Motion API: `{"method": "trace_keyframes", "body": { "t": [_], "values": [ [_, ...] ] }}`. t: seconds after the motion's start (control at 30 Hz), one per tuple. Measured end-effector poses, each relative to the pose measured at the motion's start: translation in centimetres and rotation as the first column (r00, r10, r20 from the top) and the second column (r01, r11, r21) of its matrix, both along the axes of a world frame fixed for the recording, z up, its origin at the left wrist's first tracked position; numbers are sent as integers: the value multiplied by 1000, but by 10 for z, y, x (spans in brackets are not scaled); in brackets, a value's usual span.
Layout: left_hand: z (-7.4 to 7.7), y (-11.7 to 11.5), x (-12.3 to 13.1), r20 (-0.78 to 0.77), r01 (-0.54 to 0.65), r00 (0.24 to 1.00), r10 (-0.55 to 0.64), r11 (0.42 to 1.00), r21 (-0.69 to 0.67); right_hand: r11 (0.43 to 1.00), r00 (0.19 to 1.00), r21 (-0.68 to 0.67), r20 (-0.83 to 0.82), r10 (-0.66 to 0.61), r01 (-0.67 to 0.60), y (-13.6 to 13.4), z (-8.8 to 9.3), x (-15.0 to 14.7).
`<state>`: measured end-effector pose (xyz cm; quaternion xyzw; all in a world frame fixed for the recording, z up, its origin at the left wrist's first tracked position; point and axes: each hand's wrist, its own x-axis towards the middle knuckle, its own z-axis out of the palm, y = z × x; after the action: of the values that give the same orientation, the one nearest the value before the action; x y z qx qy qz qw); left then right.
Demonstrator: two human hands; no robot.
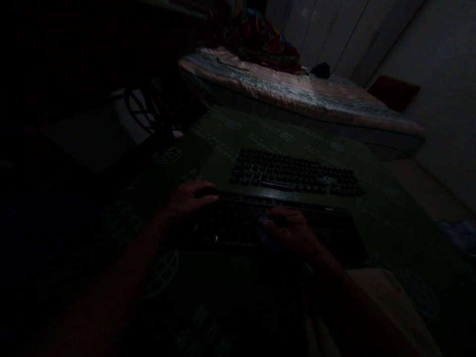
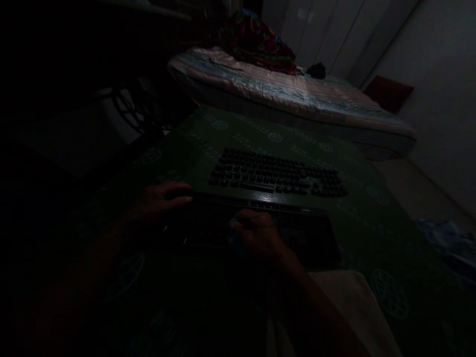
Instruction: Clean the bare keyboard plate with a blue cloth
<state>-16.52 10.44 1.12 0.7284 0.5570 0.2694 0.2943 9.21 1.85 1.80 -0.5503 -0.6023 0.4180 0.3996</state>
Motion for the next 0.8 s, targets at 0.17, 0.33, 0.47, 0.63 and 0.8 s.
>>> {"method": "trace_keyframes", "body": {
  "t": [0.17,0.33,0.47,0.63,0.8],
  "values": [
    [-3,1,-1,-2,-11,1000,11,1000,5,998,997,-9,40,-66,66,-2,9,16],
    [-5,2,-2,5,-6,1000,6,1000,9,995,994,-19,40,98,-98,-3,5,13],
    [-5,2,-2,7,-5,1000,5,1000,15,996,996,-41,11,83,-82,-5,5,10],
    [-3,1,-1,20,-16,1000,17,1000,-14,994,997,-100,48,59,-54,-4,12,18],
    [-2,0,-1,18,-7,1000,7,1000,-11,984,989,-104,-16,144,-145,-6,17,12]
  ]
}}
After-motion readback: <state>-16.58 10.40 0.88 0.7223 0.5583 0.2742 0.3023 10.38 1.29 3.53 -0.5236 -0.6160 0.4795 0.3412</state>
